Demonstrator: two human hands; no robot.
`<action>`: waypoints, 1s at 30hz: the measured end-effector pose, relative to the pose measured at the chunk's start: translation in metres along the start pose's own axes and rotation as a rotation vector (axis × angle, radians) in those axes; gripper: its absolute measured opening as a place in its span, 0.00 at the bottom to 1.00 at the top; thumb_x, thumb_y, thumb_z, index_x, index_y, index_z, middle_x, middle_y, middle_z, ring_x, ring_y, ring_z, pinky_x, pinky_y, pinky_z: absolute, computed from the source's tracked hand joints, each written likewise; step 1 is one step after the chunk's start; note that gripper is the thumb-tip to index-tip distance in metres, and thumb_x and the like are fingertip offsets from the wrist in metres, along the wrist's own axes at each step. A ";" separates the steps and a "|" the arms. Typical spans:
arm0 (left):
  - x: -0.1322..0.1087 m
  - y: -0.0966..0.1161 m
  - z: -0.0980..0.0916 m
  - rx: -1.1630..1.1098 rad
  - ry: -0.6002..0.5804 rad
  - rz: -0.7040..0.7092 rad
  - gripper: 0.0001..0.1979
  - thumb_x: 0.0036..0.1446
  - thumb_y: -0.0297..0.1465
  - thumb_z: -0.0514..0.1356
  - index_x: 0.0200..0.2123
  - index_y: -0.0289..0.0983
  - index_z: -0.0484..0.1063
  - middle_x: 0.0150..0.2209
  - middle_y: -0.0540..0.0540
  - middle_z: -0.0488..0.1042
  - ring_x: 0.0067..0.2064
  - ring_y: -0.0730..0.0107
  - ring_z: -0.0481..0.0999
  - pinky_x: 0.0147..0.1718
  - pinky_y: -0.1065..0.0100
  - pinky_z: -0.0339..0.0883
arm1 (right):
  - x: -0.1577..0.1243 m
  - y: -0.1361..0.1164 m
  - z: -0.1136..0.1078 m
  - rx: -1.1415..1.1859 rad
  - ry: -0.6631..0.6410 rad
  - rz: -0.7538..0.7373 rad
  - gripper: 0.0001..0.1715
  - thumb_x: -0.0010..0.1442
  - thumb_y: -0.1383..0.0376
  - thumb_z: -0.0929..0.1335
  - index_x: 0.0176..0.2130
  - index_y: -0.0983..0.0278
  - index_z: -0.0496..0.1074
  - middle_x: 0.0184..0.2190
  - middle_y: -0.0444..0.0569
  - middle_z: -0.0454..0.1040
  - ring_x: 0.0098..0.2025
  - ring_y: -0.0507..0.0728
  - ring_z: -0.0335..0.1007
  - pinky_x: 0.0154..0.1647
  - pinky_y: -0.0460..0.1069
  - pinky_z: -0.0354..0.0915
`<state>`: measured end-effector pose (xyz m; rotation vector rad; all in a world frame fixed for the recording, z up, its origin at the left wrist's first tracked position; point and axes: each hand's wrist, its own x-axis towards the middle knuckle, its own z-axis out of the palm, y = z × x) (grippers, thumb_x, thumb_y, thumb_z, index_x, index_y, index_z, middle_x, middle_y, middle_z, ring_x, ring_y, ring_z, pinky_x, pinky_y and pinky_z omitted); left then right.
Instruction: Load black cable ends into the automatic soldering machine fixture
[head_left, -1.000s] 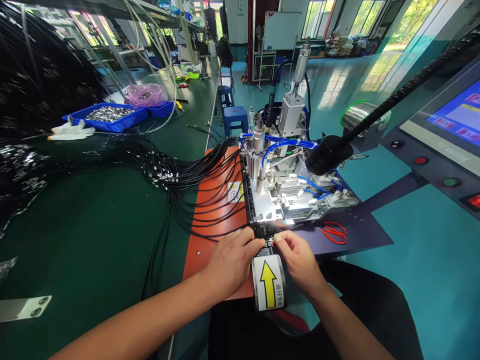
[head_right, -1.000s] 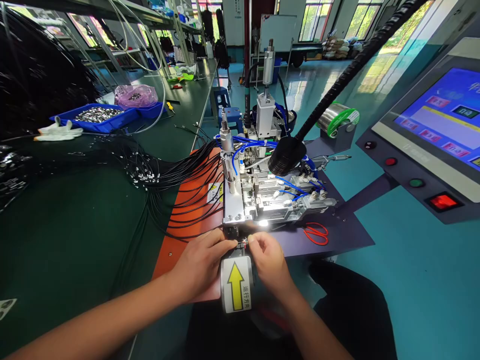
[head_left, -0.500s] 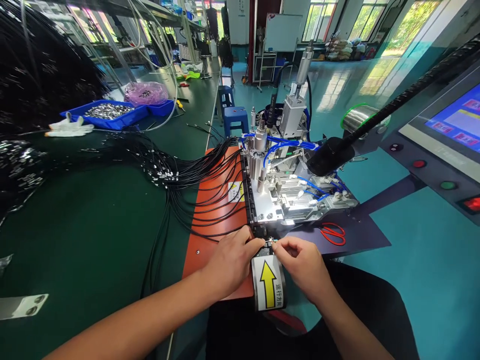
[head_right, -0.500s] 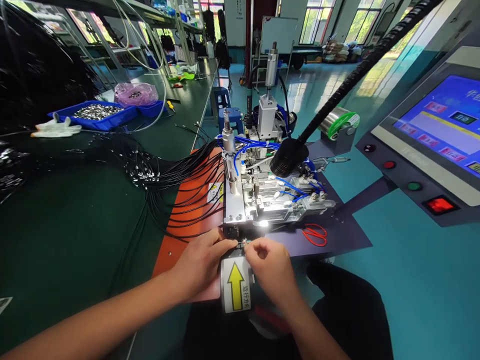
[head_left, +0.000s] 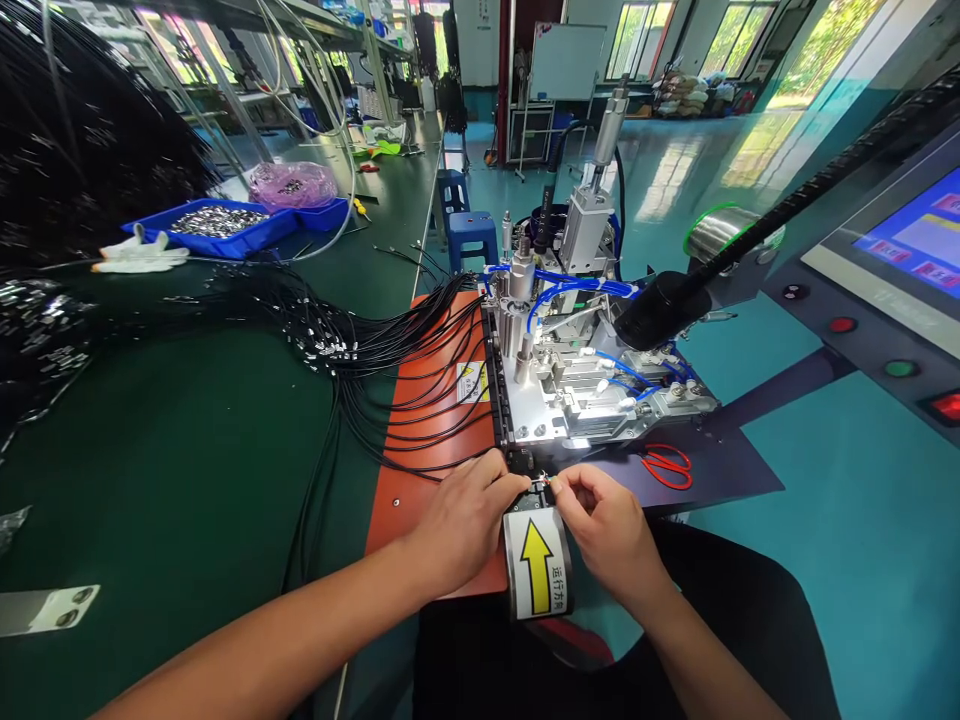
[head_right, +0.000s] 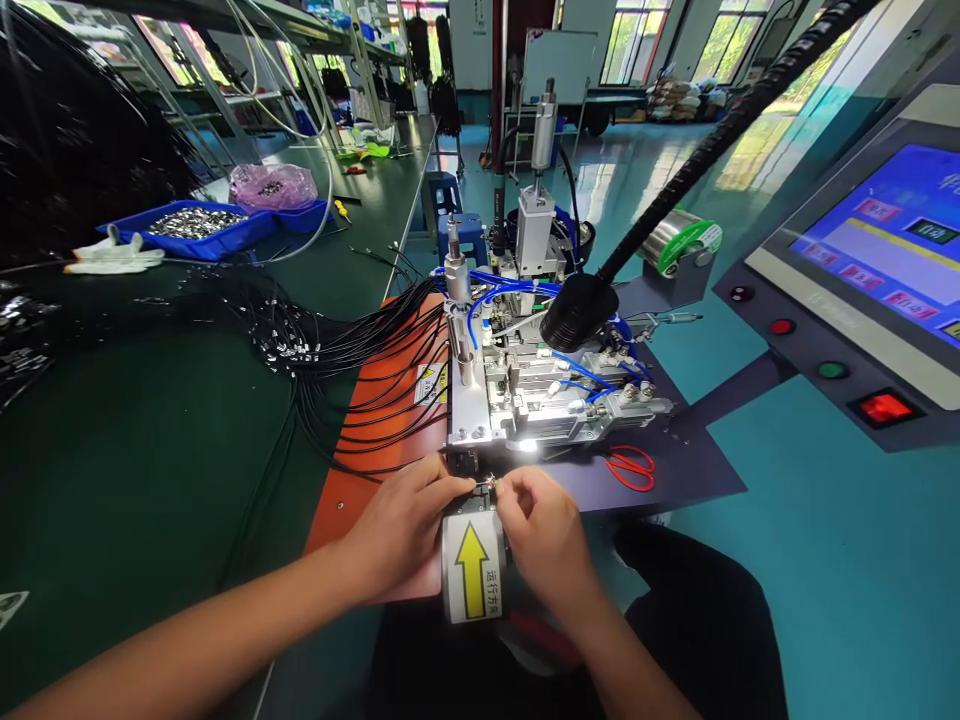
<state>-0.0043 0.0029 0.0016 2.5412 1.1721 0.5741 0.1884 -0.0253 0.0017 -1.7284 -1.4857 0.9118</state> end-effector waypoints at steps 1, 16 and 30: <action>0.000 0.000 0.000 -0.008 0.005 0.003 0.12 0.62 0.23 0.54 0.47 0.41 0.71 0.39 0.48 0.68 0.40 0.68 0.68 0.37 0.68 0.63 | 0.000 0.001 0.000 -0.004 0.003 -0.007 0.12 0.63 0.59 0.65 0.31 0.61 0.72 0.26 0.43 0.73 0.28 0.55 0.68 0.29 0.48 0.60; -0.001 -0.003 0.003 0.004 0.017 0.044 0.13 0.62 0.22 0.54 0.47 0.40 0.70 0.39 0.47 0.68 0.40 0.67 0.68 0.37 0.68 0.63 | 0.017 0.001 -0.014 0.100 -0.153 -0.101 0.15 0.66 0.59 0.63 0.40 0.59 0.78 0.41 0.48 0.78 0.44 0.58 0.73 0.47 0.52 0.65; 0.000 -0.002 0.002 0.016 0.015 0.046 0.12 0.62 0.23 0.54 0.46 0.39 0.71 0.38 0.47 0.68 0.39 0.67 0.68 0.37 0.68 0.64 | 0.013 -0.005 -0.013 -0.060 -0.047 -0.259 0.09 0.63 0.62 0.65 0.35 0.60 0.75 0.30 0.46 0.72 0.31 0.56 0.68 0.32 0.50 0.62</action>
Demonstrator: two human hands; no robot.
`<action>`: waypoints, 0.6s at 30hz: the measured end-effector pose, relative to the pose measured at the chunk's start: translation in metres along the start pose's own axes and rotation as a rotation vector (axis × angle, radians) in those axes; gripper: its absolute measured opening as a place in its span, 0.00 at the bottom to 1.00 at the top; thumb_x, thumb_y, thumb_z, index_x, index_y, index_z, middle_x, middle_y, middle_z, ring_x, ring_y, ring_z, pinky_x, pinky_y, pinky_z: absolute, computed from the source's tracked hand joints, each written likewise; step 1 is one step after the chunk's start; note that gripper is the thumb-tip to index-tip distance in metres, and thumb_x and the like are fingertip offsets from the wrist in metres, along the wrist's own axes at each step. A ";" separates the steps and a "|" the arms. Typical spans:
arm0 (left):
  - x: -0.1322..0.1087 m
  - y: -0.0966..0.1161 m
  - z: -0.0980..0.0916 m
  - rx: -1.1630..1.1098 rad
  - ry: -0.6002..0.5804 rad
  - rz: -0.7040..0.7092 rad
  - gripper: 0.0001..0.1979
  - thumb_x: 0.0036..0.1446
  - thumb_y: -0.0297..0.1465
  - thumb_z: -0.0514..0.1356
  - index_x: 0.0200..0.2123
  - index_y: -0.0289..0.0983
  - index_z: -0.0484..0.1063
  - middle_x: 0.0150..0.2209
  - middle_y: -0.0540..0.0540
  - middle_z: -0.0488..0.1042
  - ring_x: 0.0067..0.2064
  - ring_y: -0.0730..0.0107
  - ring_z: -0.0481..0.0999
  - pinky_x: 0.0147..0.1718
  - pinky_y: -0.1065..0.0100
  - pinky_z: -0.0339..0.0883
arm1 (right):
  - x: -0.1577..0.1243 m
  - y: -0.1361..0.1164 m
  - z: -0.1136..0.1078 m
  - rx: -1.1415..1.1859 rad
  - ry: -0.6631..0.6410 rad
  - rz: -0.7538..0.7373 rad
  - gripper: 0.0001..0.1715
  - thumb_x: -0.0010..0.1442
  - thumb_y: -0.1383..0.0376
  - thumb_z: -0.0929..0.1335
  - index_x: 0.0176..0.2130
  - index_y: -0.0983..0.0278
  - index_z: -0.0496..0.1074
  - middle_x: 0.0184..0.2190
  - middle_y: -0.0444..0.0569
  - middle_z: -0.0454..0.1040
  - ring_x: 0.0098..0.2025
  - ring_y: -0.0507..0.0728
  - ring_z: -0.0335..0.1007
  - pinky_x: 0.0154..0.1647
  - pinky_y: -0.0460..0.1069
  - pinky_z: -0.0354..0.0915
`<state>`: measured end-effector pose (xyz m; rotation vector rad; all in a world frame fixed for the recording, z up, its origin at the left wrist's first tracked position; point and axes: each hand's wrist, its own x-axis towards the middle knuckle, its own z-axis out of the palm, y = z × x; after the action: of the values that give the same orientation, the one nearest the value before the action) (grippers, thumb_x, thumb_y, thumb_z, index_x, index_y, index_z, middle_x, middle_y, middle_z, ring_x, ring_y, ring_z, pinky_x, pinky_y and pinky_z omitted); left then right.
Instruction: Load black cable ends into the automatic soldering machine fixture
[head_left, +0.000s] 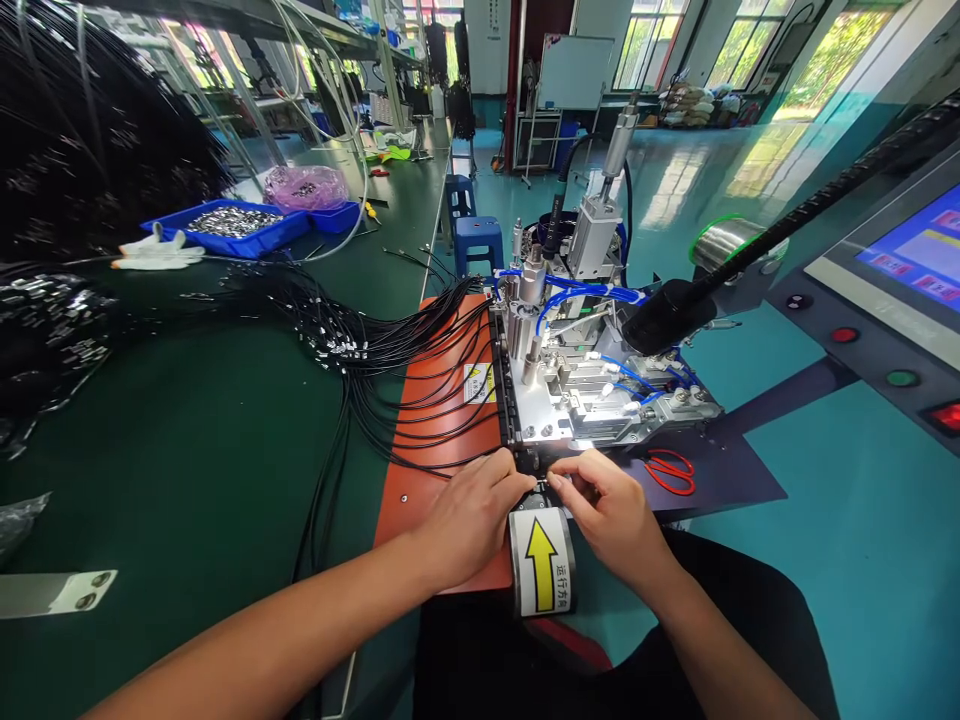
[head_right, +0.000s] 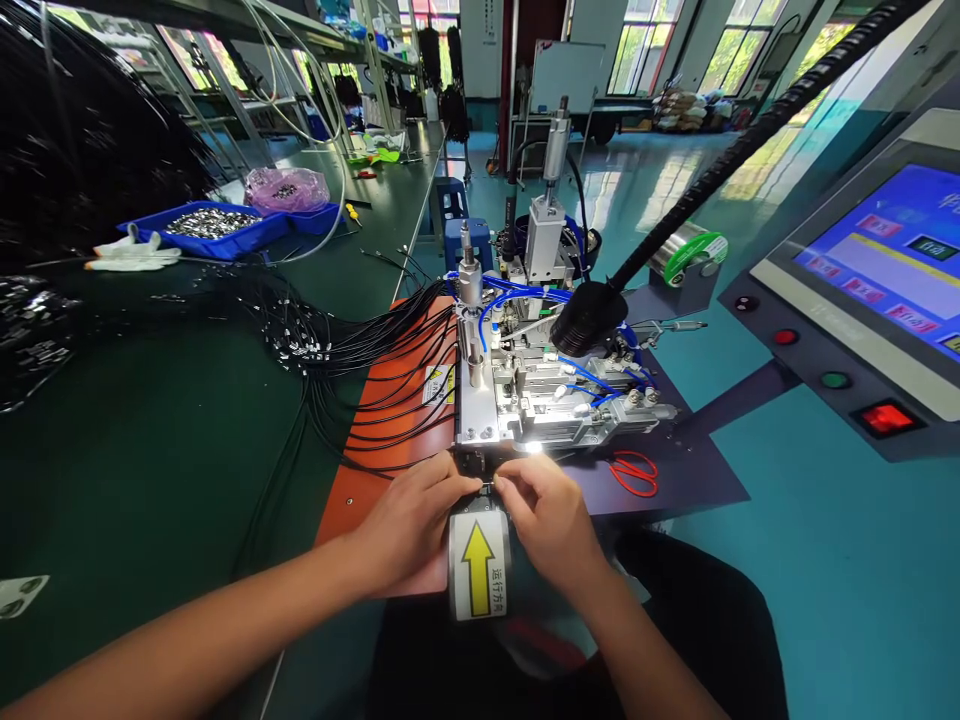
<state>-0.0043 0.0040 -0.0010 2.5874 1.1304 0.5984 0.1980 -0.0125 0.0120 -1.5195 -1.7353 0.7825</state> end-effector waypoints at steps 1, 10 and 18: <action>0.000 0.000 0.000 0.004 0.001 0.001 0.12 0.62 0.23 0.53 0.46 0.39 0.71 0.38 0.47 0.68 0.39 0.68 0.68 0.36 0.68 0.63 | 0.000 0.000 0.001 -0.012 0.012 -0.006 0.09 0.63 0.63 0.65 0.34 0.60 0.75 0.29 0.46 0.72 0.30 0.56 0.67 0.31 0.50 0.61; 0.000 0.000 0.000 0.036 0.008 0.026 0.12 0.63 0.23 0.53 0.47 0.39 0.70 0.38 0.46 0.68 0.39 0.67 0.68 0.35 0.68 0.62 | 0.000 0.009 0.008 -0.054 0.051 0.034 0.11 0.65 0.62 0.64 0.31 0.60 0.72 0.30 0.46 0.73 0.32 0.57 0.68 0.34 0.50 0.60; 0.007 0.007 -0.020 0.169 -0.119 0.024 0.07 0.65 0.27 0.55 0.41 0.40 0.73 0.33 0.49 0.70 0.34 0.66 0.66 0.34 0.62 0.59 | 0.004 0.014 0.010 0.134 -0.032 0.262 0.18 0.63 0.55 0.64 0.26 0.61 0.68 0.19 0.42 0.67 0.23 0.54 0.62 0.23 0.47 0.57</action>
<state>-0.0045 0.0062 0.0212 2.7395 1.1586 0.3621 0.1973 -0.0068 -0.0052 -1.6688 -1.4910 1.0379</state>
